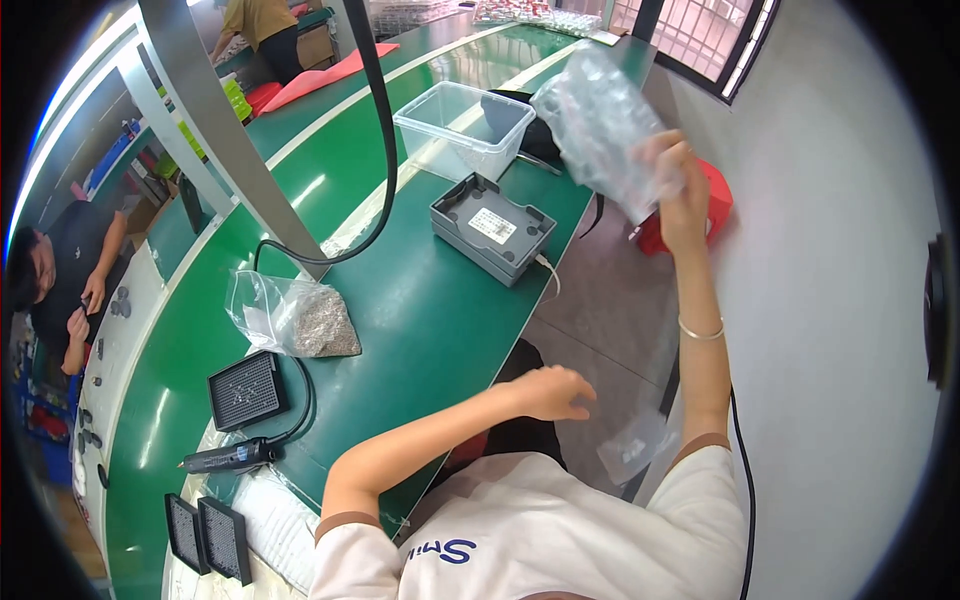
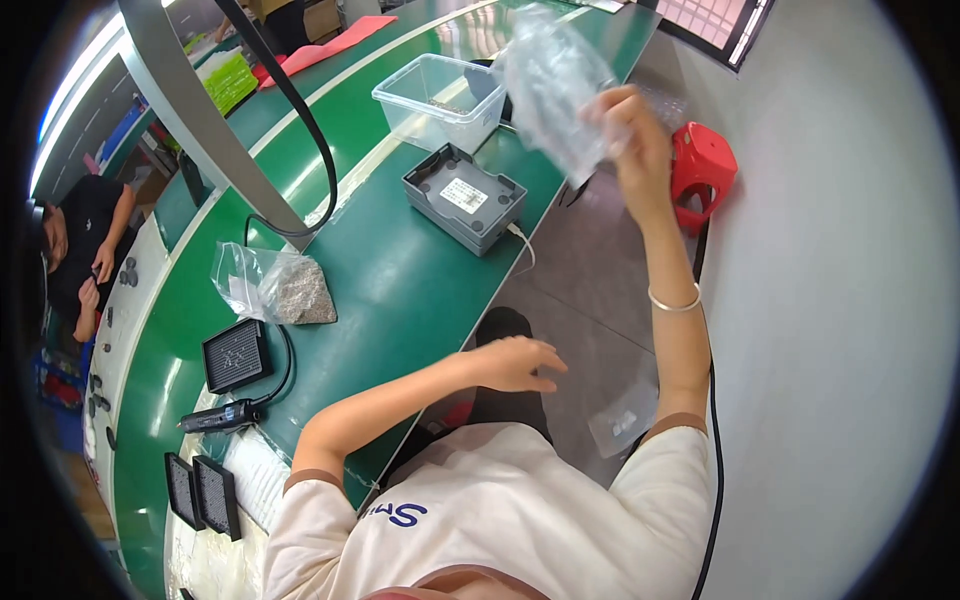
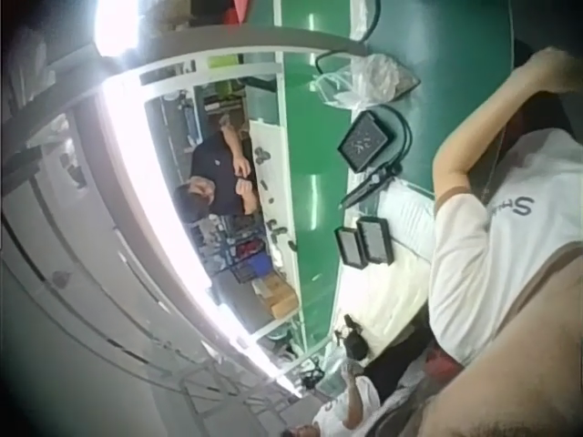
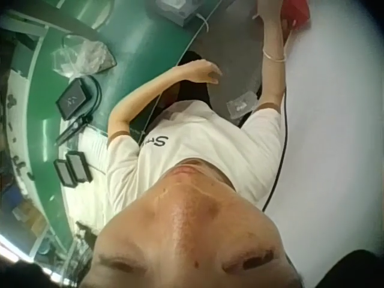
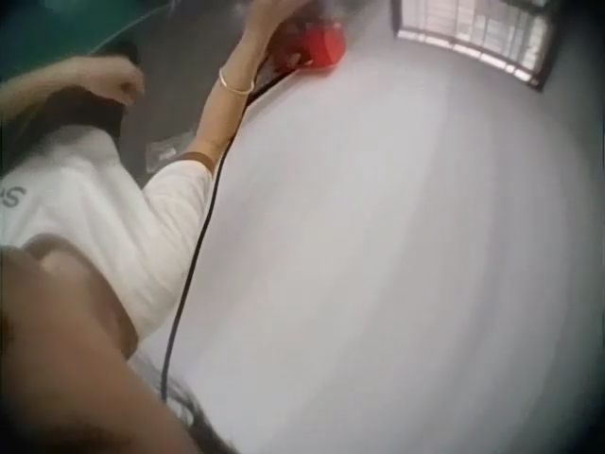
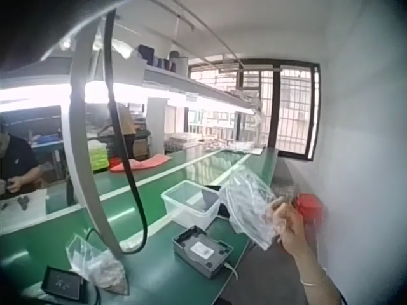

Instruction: The person sorts small metallic components by hand, placing them from a plastic tray into a plastic bag.

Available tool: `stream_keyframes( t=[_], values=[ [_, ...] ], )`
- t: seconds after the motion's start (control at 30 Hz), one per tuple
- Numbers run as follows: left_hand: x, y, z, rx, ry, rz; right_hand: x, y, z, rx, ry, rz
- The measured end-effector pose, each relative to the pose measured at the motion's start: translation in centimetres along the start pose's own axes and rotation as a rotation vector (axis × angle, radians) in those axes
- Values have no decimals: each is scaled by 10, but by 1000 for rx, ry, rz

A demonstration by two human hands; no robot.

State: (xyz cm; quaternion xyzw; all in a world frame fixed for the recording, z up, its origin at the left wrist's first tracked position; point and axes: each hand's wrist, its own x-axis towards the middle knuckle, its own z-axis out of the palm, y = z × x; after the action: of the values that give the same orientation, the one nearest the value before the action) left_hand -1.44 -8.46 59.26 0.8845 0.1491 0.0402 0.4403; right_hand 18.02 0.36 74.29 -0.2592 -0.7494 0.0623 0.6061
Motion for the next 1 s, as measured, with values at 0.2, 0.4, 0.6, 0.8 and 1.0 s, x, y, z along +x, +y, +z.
stream_keyframes(
  t=[0.2,0.4,0.6,0.8,1.0],
  values=[
    [-70,-9,-71,-463,960,-40,-22,-13,79,-251,-313,-254],
    [-97,-8,-98,-708,1312,87,-30,-16,130,-186,-440,-347],
    [-104,-32,-113,-721,1621,-60,-30,-9,158,-173,-467,-198],
    [-113,-28,-120,-775,1710,-20,-31,-7,170,-245,-590,157],
    [-108,-36,-108,-394,1591,6,-34,11,201,-221,-439,69]
  ],
)
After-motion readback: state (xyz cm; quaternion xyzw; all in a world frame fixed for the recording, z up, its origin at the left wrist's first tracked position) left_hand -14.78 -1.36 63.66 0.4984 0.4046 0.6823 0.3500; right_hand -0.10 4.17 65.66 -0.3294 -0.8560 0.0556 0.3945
